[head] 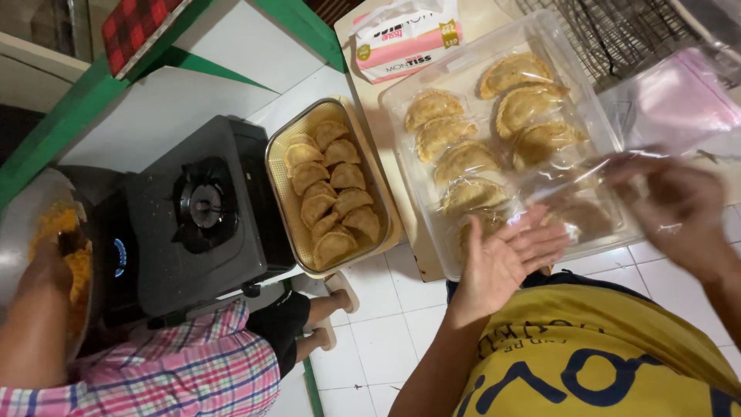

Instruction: Packing fried pastries from a metal tray into a clear plastic container

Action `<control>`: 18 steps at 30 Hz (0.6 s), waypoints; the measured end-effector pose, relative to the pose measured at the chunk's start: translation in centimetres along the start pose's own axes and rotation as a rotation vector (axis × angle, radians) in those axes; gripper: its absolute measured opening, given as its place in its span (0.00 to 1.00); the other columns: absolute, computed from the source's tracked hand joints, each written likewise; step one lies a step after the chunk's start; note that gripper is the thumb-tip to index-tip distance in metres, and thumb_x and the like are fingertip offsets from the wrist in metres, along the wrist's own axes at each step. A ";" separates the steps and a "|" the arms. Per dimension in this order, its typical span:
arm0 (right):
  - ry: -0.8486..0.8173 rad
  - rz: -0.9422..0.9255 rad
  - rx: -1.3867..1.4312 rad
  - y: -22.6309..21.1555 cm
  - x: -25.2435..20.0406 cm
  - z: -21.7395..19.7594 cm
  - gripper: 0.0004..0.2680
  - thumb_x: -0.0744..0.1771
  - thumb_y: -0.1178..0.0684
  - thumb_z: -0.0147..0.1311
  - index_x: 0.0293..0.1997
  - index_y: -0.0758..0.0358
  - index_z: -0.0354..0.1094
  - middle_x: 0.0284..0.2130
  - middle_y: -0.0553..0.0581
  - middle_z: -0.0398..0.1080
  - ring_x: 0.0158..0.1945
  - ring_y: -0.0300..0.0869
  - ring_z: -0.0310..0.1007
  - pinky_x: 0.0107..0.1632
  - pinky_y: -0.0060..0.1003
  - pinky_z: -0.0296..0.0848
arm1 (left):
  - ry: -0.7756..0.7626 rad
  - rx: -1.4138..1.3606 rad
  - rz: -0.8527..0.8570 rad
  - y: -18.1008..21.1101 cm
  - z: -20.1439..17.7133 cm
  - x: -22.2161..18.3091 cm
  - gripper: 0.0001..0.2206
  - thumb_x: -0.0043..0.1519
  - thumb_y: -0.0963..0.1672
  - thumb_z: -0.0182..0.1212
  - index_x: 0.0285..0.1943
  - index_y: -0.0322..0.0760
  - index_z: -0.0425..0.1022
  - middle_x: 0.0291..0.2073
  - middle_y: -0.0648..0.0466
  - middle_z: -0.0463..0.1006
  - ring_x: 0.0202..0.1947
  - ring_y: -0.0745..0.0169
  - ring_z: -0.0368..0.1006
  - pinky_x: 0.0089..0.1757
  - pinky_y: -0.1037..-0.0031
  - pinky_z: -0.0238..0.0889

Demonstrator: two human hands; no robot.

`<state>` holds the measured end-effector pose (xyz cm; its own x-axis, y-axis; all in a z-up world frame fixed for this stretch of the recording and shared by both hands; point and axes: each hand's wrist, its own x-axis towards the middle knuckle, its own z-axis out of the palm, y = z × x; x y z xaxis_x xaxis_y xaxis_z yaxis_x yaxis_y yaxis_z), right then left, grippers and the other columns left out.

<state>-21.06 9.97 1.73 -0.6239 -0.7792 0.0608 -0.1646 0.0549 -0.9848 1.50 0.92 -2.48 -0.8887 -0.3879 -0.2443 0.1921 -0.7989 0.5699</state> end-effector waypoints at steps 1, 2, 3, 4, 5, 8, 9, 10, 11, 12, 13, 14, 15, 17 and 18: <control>-0.127 -0.185 -0.037 0.9 -0.3 0.4 0.09 0.67 0.70 0.48 0.47 0.64 0.65 0.49 0.62 0.75 0.37 0.39 0.69 0.39 0.30 0.64 | -0.068 -0.130 0.021 0.1 -0.2 0.1 0.39 0.70 0.67 0.26 0.72 0.38 0.62 0.68 0.34 0.66 0.69 0.37 0.64 0.68 0.45 0.54; -0.255 -0.369 -0.075 1.8 -0.5 0.7 0.05 0.66 0.67 0.55 0.42 0.67 0.73 0.42 0.62 0.77 0.48 0.47 0.80 0.57 0.36 0.80 | -0.135 -0.260 0.043 0.2 -0.4 0.2 0.46 0.67 0.69 0.25 0.81 0.37 0.55 0.72 0.34 0.61 0.73 0.34 0.59 0.70 0.37 0.48; -0.257 -0.368 -0.075 2.0 -0.6 1.2 0.05 0.66 0.67 0.55 0.42 0.67 0.73 0.42 0.62 0.77 0.48 0.47 0.80 0.57 0.36 0.80 | -0.135 -0.262 0.043 -0.6 -1.7 0.4 0.46 0.67 0.69 0.25 0.81 0.37 0.55 0.72 0.34 0.61 0.73 0.34 0.59 0.70 0.37 0.48; -0.342 -0.375 -0.085 2.2 -0.7 1.7 0.05 0.66 0.62 0.55 0.43 0.61 0.74 0.45 0.58 0.77 0.51 0.46 0.79 0.54 0.37 0.83 | -0.184 -0.363 0.089 -1.4 -3.0 0.6 0.40 0.72 0.64 0.32 0.81 0.34 0.57 0.71 0.32 0.63 0.71 0.29 0.60 0.70 0.34 0.47; -0.428 -0.382 -0.095 2.4 -0.7 2.1 0.06 0.66 0.58 0.55 0.44 0.55 0.74 0.48 0.54 0.76 0.53 0.45 0.79 0.51 0.38 0.86 | -0.233 -0.465 0.136 -2.2 -4.3 0.8 0.34 0.76 0.59 0.39 0.80 0.30 0.58 0.70 0.31 0.64 0.69 0.25 0.61 0.69 0.32 0.45; -0.506 -0.421 -0.101 -1.2 0.1 3.0 0.09 0.69 0.51 0.50 0.47 0.53 0.78 0.53 0.50 0.78 0.64 0.49 0.72 0.63 0.47 0.67 | 0.033 -0.182 0.080 1.9 0.1 -1.2 0.17 0.77 0.41 0.47 0.74 0.34 0.66 0.64 0.36 0.72 0.62 0.32 0.70 0.62 0.40 0.64; -0.510 -0.422 -0.099 -1.3 0.2 3.2 0.09 0.69 0.51 0.50 0.47 0.53 0.78 0.53 0.50 0.78 0.64 0.49 0.72 0.63 0.47 0.67 | 0.036 -0.183 0.084 2.3 0.4 -1.4 0.17 0.77 0.41 0.47 0.74 0.34 0.66 0.64 0.36 0.72 0.62 0.32 0.70 0.62 0.40 0.64; -0.545 -0.309 -0.031 -1.4 0.4 3.4 0.11 0.70 0.50 0.46 0.49 0.55 0.77 0.54 0.53 0.78 0.67 0.51 0.70 0.68 0.52 0.65 | 0.098 -0.148 0.122 2.7 0.7 -1.5 0.18 0.76 0.42 0.48 0.74 0.32 0.65 0.64 0.33 0.71 0.60 0.32 0.71 0.60 0.44 0.67; -0.577 -0.195 0.036 -1.5 0.5 3.5 0.13 0.71 0.49 0.42 0.50 0.58 0.76 0.55 0.56 0.78 0.70 0.52 0.69 0.72 0.57 0.64 | 0.158 -0.115 0.159 3.1 1.1 -1.6 0.19 0.75 0.42 0.49 0.75 0.30 0.64 0.63 0.30 0.70 0.58 0.32 0.72 0.58 0.47 0.69; -0.580 -0.195 0.036 -1.3 0.9 3.5 0.13 0.71 0.49 0.42 0.50 0.58 0.76 0.55 0.56 0.78 0.70 0.52 0.69 0.72 0.57 0.64 | 0.159 -0.116 0.161 1.8 -1.2 -1.0 0.19 0.75 0.42 0.49 0.75 0.30 0.64 0.63 0.30 0.70 0.58 0.32 0.72 0.58 0.47 0.69; -0.610 -0.098 0.041 -1.0 1.2 3.5 0.22 0.68 0.33 0.33 0.55 0.52 0.73 0.59 0.57 0.74 0.68 0.54 0.69 0.71 0.61 0.61 | 0.085 -0.084 0.267 0.4 -3.6 -0.5 0.23 0.74 0.46 0.50 0.75 0.30 0.60 0.65 0.31 0.68 0.63 0.30 0.69 0.61 0.42 0.65; -0.640 0.000 0.046 -0.7 1.5 3.5 0.32 0.66 0.17 0.23 0.59 0.46 0.69 0.64 0.57 0.71 0.67 0.55 0.69 0.69 0.66 0.58 | 0.011 -0.051 0.371 -0.9 -5.9 -0.1 0.27 0.72 0.50 0.52 0.76 0.30 0.56 0.68 0.32 0.67 0.67 0.29 0.66 0.65 0.38 0.61; -0.646 -0.002 0.047 -2.2 1.7 4.2 0.32 0.66 0.17 0.23 0.59 0.46 0.69 0.64 0.57 0.71 0.67 0.55 0.69 0.69 0.66 0.58 | 0.015 -0.051 0.376 1.6 -3.0 -0.9 0.27 0.72 0.50 0.52 0.76 0.30 0.56 0.68 0.32 0.67 0.67 0.29 0.66 0.65 0.38 0.61; -0.436 0.269 -0.016 -5.1 2.4 5.4 0.19 0.70 0.43 0.33 0.56 0.58 0.72 0.61 0.58 0.73 0.66 0.51 0.70 0.67 0.60 0.63 | 0.403 0.040 0.260 6.6 2.8 -2.5 0.27 0.68 0.46 0.53 0.75 0.28 0.58 0.65 0.27 0.66 0.61 0.33 0.70 0.58 0.50 0.67; -0.441 0.266 -0.015 -3.9 3.5 6.3 0.19 0.70 0.43 0.33 0.56 0.58 0.72 0.61 0.58 0.73 0.66 0.51 0.70 0.67 0.60 0.63 | 0.406 0.040 0.265 6.8 2.8 -2.6 0.27 0.68 0.46 0.53 0.75 0.28 0.58 0.65 0.27 0.66 0.61 0.33 0.70 0.58 0.50 0.67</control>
<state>-17.81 3.15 4.73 -0.2648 -0.9260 -0.2691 -0.0570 0.2935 -0.9542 3.94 -2.27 4.20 -0.5754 -0.7302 -0.3683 0.3665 -0.6328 0.6820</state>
